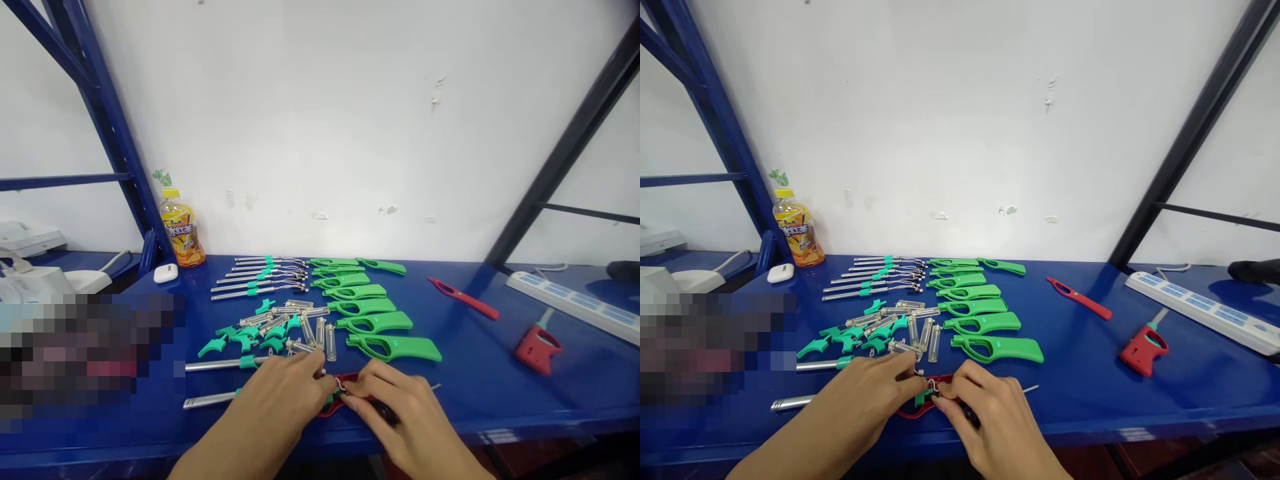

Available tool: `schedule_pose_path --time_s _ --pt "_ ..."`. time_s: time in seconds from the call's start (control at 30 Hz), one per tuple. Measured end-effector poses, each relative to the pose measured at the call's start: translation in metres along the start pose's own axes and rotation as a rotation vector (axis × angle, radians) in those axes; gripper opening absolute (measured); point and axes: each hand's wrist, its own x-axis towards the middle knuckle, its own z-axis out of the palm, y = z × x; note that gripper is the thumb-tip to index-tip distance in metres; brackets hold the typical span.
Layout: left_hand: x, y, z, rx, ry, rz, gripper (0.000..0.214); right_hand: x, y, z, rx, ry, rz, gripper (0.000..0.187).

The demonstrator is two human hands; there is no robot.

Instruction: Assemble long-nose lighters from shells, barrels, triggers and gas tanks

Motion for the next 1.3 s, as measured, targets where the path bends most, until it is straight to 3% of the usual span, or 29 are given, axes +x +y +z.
schedule_pose_path --time_s 0.23,0.37,0.47,0.6,0.77,1.0,1.3 --pt "-0.002 0.000 0.002 0.020 0.075 0.057 0.035 -0.003 0.008 0.012 0.022 0.080 -0.059 0.020" --pt "-0.004 0.000 -0.001 0.026 0.041 0.051 0.045 -0.003 0.007 0.011 0.059 0.084 -0.022 0.018" --pt "-0.004 -0.001 0.001 0.024 0.082 0.067 0.052 -0.002 0.005 0.009 0.077 0.095 -0.005 0.017" --pt "-0.003 -0.002 0.001 0.047 0.123 0.084 0.042 -0.002 0.005 0.007 0.084 0.073 -0.009 0.016" --pt "-0.001 -0.001 -0.005 0.075 0.095 0.086 0.038 -0.002 0.002 0.006 0.035 0.073 -0.047 0.018" --pt "0.000 0.002 -0.007 0.083 0.039 0.061 0.037 0.000 -0.003 0.001 0.087 0.035 0.012 0.021" --pt "-0.004 0.000 -0.005 0.001 0.015 0.040 0.045 0.000 -0.003 -0.001 0.032 -0.002 0.016 0.023"
